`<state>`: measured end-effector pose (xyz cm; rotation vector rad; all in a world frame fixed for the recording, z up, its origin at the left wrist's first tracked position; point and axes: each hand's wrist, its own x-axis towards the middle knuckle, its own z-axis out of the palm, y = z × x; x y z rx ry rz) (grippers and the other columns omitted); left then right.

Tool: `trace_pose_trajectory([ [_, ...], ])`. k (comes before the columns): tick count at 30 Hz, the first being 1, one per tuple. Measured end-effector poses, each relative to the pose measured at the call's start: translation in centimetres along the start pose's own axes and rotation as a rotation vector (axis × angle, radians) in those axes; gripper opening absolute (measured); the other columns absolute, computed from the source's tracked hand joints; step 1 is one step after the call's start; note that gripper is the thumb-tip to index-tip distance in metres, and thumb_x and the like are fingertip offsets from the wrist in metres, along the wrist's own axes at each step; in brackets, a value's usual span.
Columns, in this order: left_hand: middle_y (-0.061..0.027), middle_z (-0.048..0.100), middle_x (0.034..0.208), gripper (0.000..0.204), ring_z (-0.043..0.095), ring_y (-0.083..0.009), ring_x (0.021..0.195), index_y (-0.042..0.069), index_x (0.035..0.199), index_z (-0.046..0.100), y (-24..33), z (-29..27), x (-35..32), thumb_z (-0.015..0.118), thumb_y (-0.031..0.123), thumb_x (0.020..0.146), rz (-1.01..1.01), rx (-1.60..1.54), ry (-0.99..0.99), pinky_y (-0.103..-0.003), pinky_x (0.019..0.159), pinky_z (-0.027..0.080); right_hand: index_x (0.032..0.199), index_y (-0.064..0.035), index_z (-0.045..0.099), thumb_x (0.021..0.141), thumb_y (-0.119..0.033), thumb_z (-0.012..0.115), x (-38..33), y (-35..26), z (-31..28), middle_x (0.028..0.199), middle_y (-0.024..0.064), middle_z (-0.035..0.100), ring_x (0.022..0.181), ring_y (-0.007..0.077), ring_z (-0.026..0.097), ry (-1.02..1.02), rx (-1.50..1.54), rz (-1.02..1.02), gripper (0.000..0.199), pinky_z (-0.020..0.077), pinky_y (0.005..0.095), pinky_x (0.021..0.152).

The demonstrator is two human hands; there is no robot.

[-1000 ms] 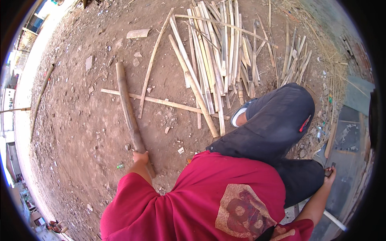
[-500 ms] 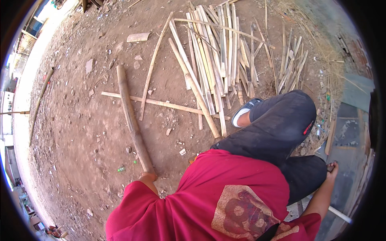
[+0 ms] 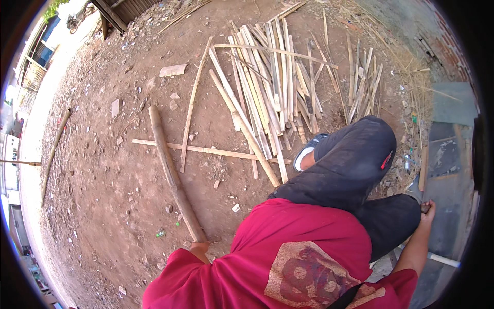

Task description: The person splits thin strips of bamboo using a knife and then uses a hammer to drive a knife into a thicker bamboo pole to split it.

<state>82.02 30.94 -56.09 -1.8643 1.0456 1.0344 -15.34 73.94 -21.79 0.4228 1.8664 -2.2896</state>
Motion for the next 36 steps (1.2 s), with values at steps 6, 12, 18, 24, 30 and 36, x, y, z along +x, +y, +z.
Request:
trace_pose_trajectory([
  [6,-0.0312,0.055,0.139,0.099,0.055,-0.0421,0.132,-0.008,0.142,0.044,1.3,-0.9,-3.9,0.082,0.05,0.071,-0.059,-0.202,0.011,-0.045,0.108,0.047,0.083,-0.0111,0.05,0.095,-0.014,0.058,-0.5,0.6,1.1,0.065,0.0037,0.051,0.058,0.0178,0.05,-0.023,0.015,0.01,0.014,0.0491,0.0336,0.056],
  [12,-0.0307,0.061,0.126,0.084,0.06,-0.0462,0.12,-0.007,0.128,0.053,4.3,-4.4,-14.1,0.082,0.044,0.068,0.004,-0.412,0.564,-0.05,0.102,0.049,0.083,-0.0128,0.05,0.095,-0.016,0.059,-2.6,1.3,3.5,0.065,0.0018,0.05,0.056,0.016,0.048,-0.005,0.012,-0.001,0.015,0.046,0.031,0.053],
  [18,-0.0256,0.06,0.118,0.068,0.059,-0.0424,0.113,-0.003,0.123,0.053,2.0,-13.0,-15.1,0.081,0.029,0.069,0.236,-0.6,1.149,-0.051,0.098,0.047,0.091,-0.0173,0.054,0.097,-0.021,0.061,-5.9,1.0,6.2,0.069,-0.0051,0.051,0.057,0.0081,0.047,-0.009,0.016,-0.054,0.01,0.0433,0.026,0.054],
  [24,-0.0235,0.057,0.126,0.07,0.059,-0.0387,0.116,-0.003,0.135,0.05,1.1,-28.1,-20.4,0.082,0.021,0.077,0.553,-0.577,1.774,-0.047,0.096,0.051,0.095,-0.0181,0.056,0.098,-0.024,0.063,-10.1,1.5,10.7,0.074,-0.0063,0.051,0.058,0.007,0.047,-0.03,-0.008,-0.056,0.009,0.0409,0.0246,0.055],
  [30,-0.015,0.058,0.124,0.068,0.059,-0.0237,0.109,-0.004,0.136,0.049,12.6,-40.8,-32.8,0.084,0.014,0.081,1.062,-0.805,1.413,-0.036,0.095,0.051,0.096,-0.0141,0.056,0.097,-0.023,0.064,-11.5,1.5,9.1,0.074,-0.0037,0.051,0.058,0.0078,0.048,-0.002,0.055,-0.063,0.011,0.0419,0.0259,0.054],
  [36,-0.0205,0.065,0.12,0.064,0.064,-0.0333,0.108,-0.003,0.13,0.056,26.2,-46.9,-45.3,0.084,0.026,0.08,1.064,-0.303,1.684,-0.044,0.095,0.05,0.099,-0.009,0.058,0.097,-0.021,0.064,-14.7,0.9,10.2,0.073,-0.001,0.053,0.057,0.0102,0.051,0.036,0.138,-0.116,0.013,0.0438,0.0279,0.053],
])
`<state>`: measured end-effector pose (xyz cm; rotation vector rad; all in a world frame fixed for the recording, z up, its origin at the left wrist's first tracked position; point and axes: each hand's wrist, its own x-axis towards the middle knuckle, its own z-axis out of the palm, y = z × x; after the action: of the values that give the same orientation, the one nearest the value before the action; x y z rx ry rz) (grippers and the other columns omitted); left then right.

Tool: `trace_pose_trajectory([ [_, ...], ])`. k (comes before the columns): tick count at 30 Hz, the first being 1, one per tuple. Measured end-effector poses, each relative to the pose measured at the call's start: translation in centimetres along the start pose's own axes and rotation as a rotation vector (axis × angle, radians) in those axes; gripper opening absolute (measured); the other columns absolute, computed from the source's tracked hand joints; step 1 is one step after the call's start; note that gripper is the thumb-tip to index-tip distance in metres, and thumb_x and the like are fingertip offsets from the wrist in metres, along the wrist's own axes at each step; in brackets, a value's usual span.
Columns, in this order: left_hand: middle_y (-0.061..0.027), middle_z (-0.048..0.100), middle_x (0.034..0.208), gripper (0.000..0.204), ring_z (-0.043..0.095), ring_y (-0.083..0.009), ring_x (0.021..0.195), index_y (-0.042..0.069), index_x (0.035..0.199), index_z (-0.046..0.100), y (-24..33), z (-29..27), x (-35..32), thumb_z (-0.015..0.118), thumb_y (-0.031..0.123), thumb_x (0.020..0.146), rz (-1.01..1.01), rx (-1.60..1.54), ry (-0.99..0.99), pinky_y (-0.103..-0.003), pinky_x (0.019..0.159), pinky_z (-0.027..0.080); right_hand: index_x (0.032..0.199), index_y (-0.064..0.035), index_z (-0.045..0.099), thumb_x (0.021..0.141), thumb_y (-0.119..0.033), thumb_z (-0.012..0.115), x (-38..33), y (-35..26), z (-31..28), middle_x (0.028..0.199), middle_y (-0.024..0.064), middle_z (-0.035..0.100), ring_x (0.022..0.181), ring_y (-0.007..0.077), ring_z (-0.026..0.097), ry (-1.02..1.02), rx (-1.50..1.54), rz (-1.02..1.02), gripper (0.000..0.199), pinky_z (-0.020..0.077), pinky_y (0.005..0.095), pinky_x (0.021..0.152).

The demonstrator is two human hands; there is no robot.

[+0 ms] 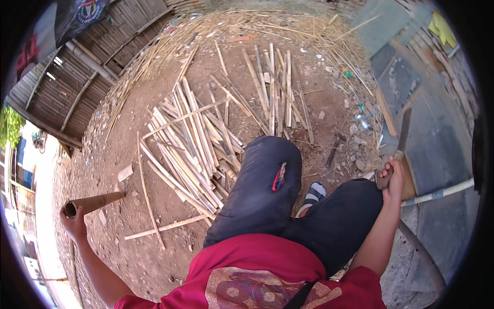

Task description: The person splits thin strips of bamboo using a knife and then uses a hammer to drive a knife into a thicker bamboo pole to split it.

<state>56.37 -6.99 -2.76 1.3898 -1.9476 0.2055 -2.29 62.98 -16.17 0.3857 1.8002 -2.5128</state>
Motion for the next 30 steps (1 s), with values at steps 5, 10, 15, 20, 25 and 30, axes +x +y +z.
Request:
trace_pose_trajectory([
  [5,-0.0127,0.069,0.106,0.05,0.064,-0.0223,0.097,-0.002,0.121,0.061,10.1,-0.5,12.1,0.079,0.023,0.082,0.242,-0.07,-0.225,-0.037,0.089,0.051,0.101,-0.0086,0.058,0.097,-0.019,0.064,-0.1,-0.1,-0.9,0.073,-0.0001,0.054,0.056,0.0104,0.052,0.005,0.024,-0.011,0.013,0.045,0.026,0.053],
  [10,-0.0091,0.066,0.116,0.057,0.06,-0.0153,0.105,-0.007,0.13,0.057,17.3,-3.1,20.8,0.078,0.024,0.087,0.405,-0.244,-0.396,-0.03,0.095,0.047,0.104,-0.0072,0.057,0.096,-0.017,0.063,-0.9,-0.8,0.3,0.076,0.0007,0.053,0.056,0.0103,0.052,-0.003,0.019,0.003,0.013,0.0456,0.026,0.053],
  [15,-0.0058,0.066,0.113,0.046,0.06,-0.0131,0.101,0.001,0.127,0.063,24.6,-5.1,29.1,0.07,0.033,0.095,0.546,-0.43,-0.295,-0.03,0.093,0.047,0.108,-0.0064,0.057,0.096,-0.017,0.064,-0.8,-0.7,0.2,0.076,0.0005,0.053,0.058,0.0096,0.052,-0.027,0.03,0.028,0.017,0.0452,0.0252,0.055],
  [20,-0.0037,0.066,0.108,0.05,0.061,-0.0128,0.096,0.004,0.131,0.064,39.5,-2.5,24.7,0.069,0.038,0.095,0.541,-0.647,-0.287,-0.028,0.089,0.048,0.109,-0.0062,0.058,0.096,-0.017,0.065,-1.1,-1.0,0.6,0.077,0.0004,0.054,0.058,0.0096,0.052,-0.008,0.092,0.045,0.018,0.045,0.025,0.055],
  [25,-0.0044,0.068,0.112,0.055,0.064,-0.0135,0.1,0.006,0.133,0.065,50.3,-0.1,21.1,0.068,0.045,0.094,0.542,-0.712,-0.386,-0.022,0.082,0.045,0.11,-0.0069,0.059,0.095,-0.017,0.066,-0.8,-1.1,1.1,0.076,0.0006,0.055,0.057,0.0098,0.052,-0.022,0.075,0.106,0.019,0.0452,0.0256,0.053],
  [30,-0.0079,0.07,0.115,0.068,0.068,-0.0197,0.101,0.004,0.132,0.065,61.1,1.1,13.1,0.074,0.053,0.086,0.623,-0.853,-0.347,-0.021,0.077,0.047,0.11,-0.0062,0.059,0.094,-0.016,0.066,-0.6,-0.9,0.6,0.075,0.0007,0.055,0.057,0.0106,0.053,-0.021,0.119,0.115,0.019,0.0454,0.026,0.052],
])
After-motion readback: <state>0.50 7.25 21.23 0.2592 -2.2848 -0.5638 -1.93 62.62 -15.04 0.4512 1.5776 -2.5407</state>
